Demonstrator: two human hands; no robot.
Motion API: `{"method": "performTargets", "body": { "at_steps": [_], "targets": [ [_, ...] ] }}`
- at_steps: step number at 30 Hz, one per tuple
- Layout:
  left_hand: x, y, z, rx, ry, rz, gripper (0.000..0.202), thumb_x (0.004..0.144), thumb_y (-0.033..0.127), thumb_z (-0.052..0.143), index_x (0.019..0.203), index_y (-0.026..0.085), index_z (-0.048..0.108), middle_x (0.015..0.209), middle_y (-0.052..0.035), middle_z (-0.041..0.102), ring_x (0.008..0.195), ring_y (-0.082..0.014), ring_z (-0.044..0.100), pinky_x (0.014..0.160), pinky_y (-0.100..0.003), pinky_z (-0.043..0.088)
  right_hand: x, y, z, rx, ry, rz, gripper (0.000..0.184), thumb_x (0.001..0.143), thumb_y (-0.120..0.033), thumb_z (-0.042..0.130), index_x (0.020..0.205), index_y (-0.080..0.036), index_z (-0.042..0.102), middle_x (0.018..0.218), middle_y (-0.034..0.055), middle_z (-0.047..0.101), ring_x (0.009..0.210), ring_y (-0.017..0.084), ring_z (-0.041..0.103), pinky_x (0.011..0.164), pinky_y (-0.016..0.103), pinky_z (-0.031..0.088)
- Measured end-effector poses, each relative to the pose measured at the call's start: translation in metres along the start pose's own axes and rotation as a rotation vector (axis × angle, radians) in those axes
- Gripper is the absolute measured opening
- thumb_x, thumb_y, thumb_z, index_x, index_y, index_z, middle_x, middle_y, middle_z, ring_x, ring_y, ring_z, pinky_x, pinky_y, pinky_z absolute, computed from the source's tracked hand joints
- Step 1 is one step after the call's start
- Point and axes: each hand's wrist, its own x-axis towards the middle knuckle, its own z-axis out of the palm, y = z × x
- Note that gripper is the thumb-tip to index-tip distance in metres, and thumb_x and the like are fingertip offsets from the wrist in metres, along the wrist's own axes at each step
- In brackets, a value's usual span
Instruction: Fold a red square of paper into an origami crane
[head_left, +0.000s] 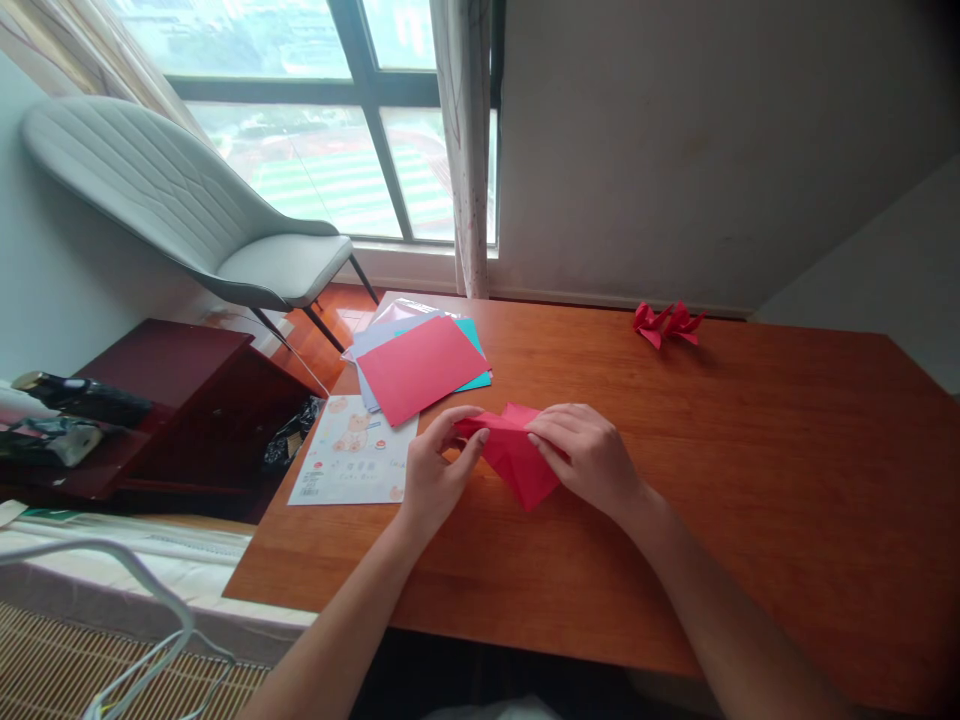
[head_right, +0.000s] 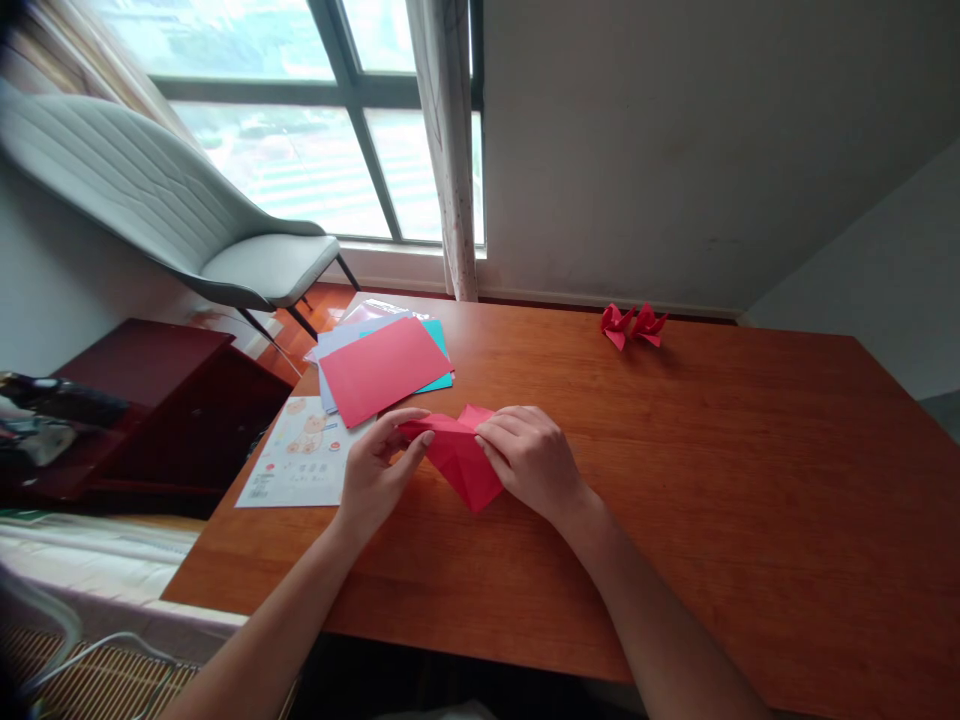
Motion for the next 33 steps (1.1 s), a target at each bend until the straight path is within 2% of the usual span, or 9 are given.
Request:
{"method": "performTargets", "body": {
  "at_steps": [5,10,12,14,16,20,25,29,33],
  "targets": [
    [0.002,-0.005,-0.004,0.139,0.009,0.108,0.014,0.091,0.032,0.064,0.094,0.02,0.07,0.085,-0.0028,0.069,0.074,-0.0142,0.063,0.066,-0.025,0.051,0.001,0.003,-0.004,-0.032,0.015,-0.021,0.017,0.096,-0.022,0.055,0.095,-0.021,0.072,0.096,0.0057,0.076,0.095,0.023,0.067,0.088,0.038,0.05],
    [0.005,0.001,-0.005,0.619,0.113,0.491,0.011,0.089,0.028,0.067,0.096,0.025,0.074,0.106,-0.0086,0.065,0.098,-0.0226,0.059,0.081,-0.037,0.05,0.003,-0.002,-0.011,-0.124,0.019,-0.063,0.016,0.096,-0.019,0.056,0.093,-0.019,0.071,0.096,0.006,0.076,0.097,0.023,0.067,0.089,0.038,0.049],
    [0.007,0.007,-0.002,0.759,0.027,0.597,0.013,0.09,0.026,0.066,0.101,0.025,0.072,0.111,-0.0081,0.067,0.104,-0.0242,0.058,0.089,-0.041,0.046,0.004,-0.005,-0.012,-0.145,0.014,-0.074,0.016,0.096,-0.019,0.055,0.092,-0.02,0.071,0.096,0.006,0.076,0.097,0.023,0.067,0.089,0.037,0.049],
    [0.01,0.014,0.003,0.857,-0.093,0.691,0.011,0.092,0.024,0.063,0.101,0.026,0.07,0.104,-0.004,0.072,0.101,-0.0226,0.06,0.092,-0.042,0.042,0.005,-0.007,-0.013,-0.158,0.014,-0.085,0.016,0.096,-0.02,0.056,0.092,-0.02,0.071,0.096,0.0061,0.076,0.098,0.023,0.067,0.088,0.037,0.048],
    [0.014,0.02,0.007,0.907,-0.156,0.748,0.011,0.094,0.022,0.061,0.1,0.026,0.068,0.096,-0.0013,0.073,0.094,-0.0199,0.062,0.094,-0.042,0.039,0.005,-0.009,-0.014,-0.169,0.022,-0.096,0.015,0.097,-0.021,0.056,0.093,-0.02,0.071,0.097,0.0062,0.076,0.099,0.023,0.067,0.088,0.037,0.048],
    [0.024,0.024,0.012,0.925,-0.233,0.781,0.009,0.094,0.022,0.06,0.098,0.024,0.067,0.091,0.0002,0.074,0.089,-0.0189,0.062,0.088,-0.039,0.04,0.006,-0.008,-0.017,-0.189,0.041,-0.096,0.015,0.097,-0.021,0.056,0.091,-0.02,0.071,0.097,0.0055,0.076,0.098,0.023,0.067,0.089,0.037,0.047],
    [0.031,0.02,0.008,0.915,-0.191,0.791,0.009,0.094,0.019,0.059,0.093,0.024,0.067,0.088,0.0004,0.074,0.085,-0.0193,0.062,0.083,-0.038,0.04,0.006,0.006,-0.021,-0.175,0.099,-0.054,0.012,0.094,-0.02,0.059,0.093,-0.023,0.071,0.1,0.0022,0.077,0.102,0.023,0.065,0.103,0.045,0.041],
    [0.032,0.013,0.003,0.859,-0.137,0.784,0.008,0.094,0.019,0.059,0.094,0.024,0.066,0.092,0.0,0.075,0.088,-0.0189,0.064,0.084,-0.037,0.042,0.006,0.016,-0.025,-0.078,0.195,0.076,0.013,0.092,-0.023,0.062,0.102,-0.024,0.07,0.115,0.0046,0.073,0.112,0.026,0.061,0.102,0.046,0.044],
    [0.031,0.009,0.002,0.8,-0.086,0.782,0.009,0.092,0.018,0.062,0.097,0.024,0.065,0.094,0.0013,0.075,0.091,-0.0191,0.064,0.085,-0.037,0.043,0.007,0.016,-0.024,0.228,0.235,0.318,0.034,0.09,-0.031,0.063,0.123,-0.024,0.063,0.134,0.0094,0.063,0.121,0.027,0.059,0.104,0.045,0.046]
  ]
}}
